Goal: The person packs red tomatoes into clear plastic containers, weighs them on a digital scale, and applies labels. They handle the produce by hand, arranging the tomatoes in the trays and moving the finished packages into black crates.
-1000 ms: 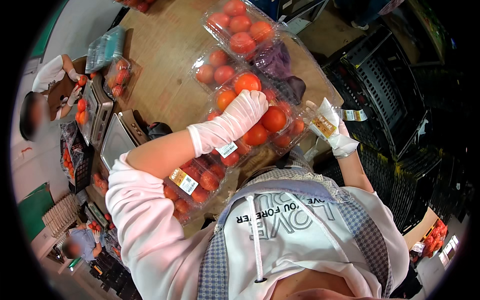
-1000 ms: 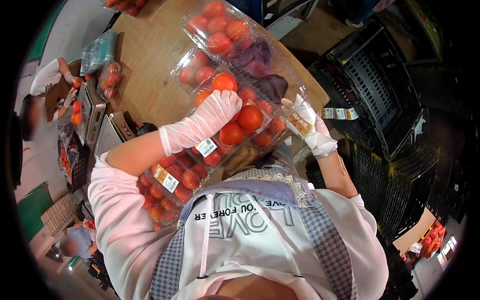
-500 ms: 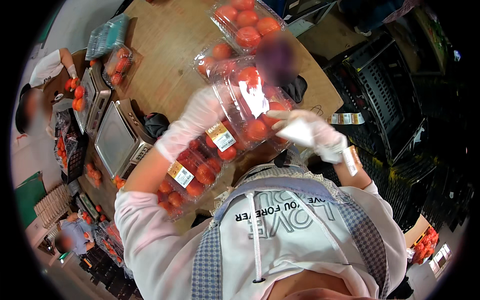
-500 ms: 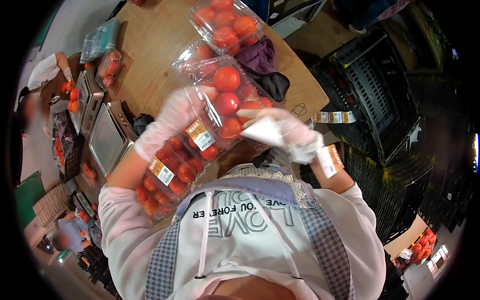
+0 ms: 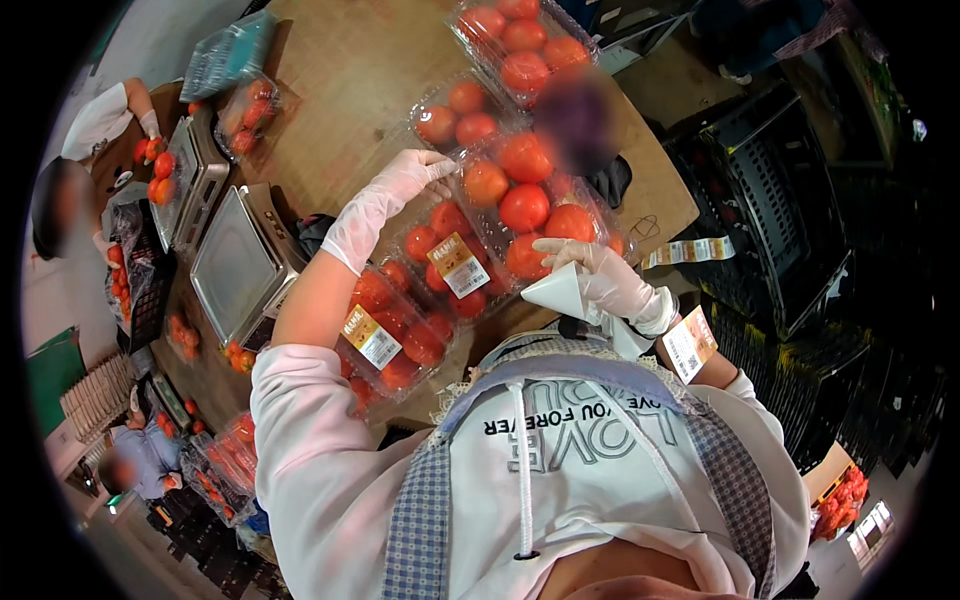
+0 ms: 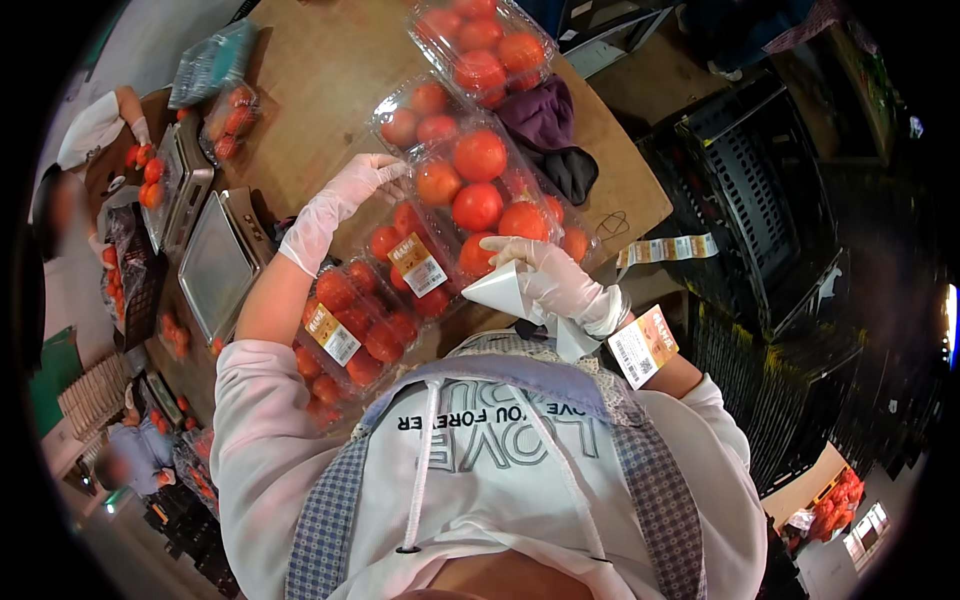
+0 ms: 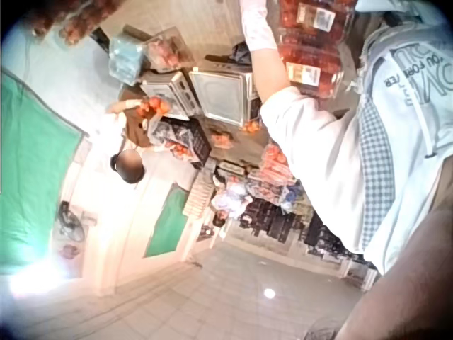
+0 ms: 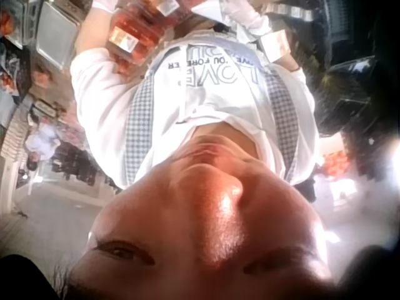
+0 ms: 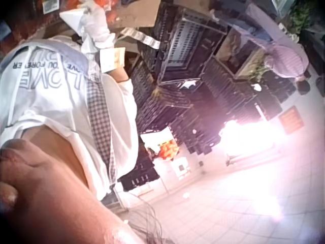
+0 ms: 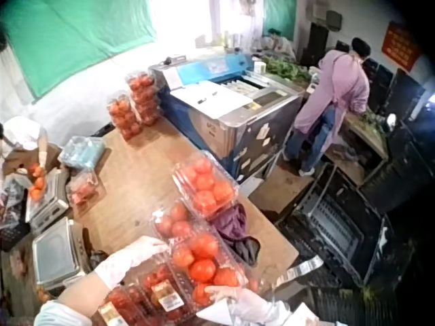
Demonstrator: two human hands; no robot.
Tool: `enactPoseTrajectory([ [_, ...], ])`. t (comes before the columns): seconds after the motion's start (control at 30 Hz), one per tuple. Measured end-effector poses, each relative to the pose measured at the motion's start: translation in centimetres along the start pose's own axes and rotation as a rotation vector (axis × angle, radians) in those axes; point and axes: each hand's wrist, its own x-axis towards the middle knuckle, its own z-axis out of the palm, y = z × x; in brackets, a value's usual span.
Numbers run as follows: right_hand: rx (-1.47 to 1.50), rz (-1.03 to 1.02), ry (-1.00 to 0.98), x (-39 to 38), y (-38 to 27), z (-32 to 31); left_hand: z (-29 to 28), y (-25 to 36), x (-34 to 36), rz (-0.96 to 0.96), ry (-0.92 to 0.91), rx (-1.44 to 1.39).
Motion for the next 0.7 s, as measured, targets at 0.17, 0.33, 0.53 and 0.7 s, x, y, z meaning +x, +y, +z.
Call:
enactPoseTrajectory([
  [0.17, 0.017, 0.031, 0.022, -0.3, -0.3, 0.1, 1.8, -0.5, -1.1, 0.037, 0.082, -0.309],
  [0.33, 0.076, -0.051, 0.006, -0.6, -1.4, -0.1, 2.4, 0.4, -1.3, 0.007, 0.208, -0.267],
  [0.53, 0.07, -0.092, -0.039, -1.0, -0.9, -0.7, 3.5, -0.2, -1.3, 0.026, 0.283, -0.192],
  [0.7, 0.018, -0.086, 0.038, -0.9, -0.6, 0.0, 2.8, -0.7, -0.7, -0.125, 0.213, -0.1],
])
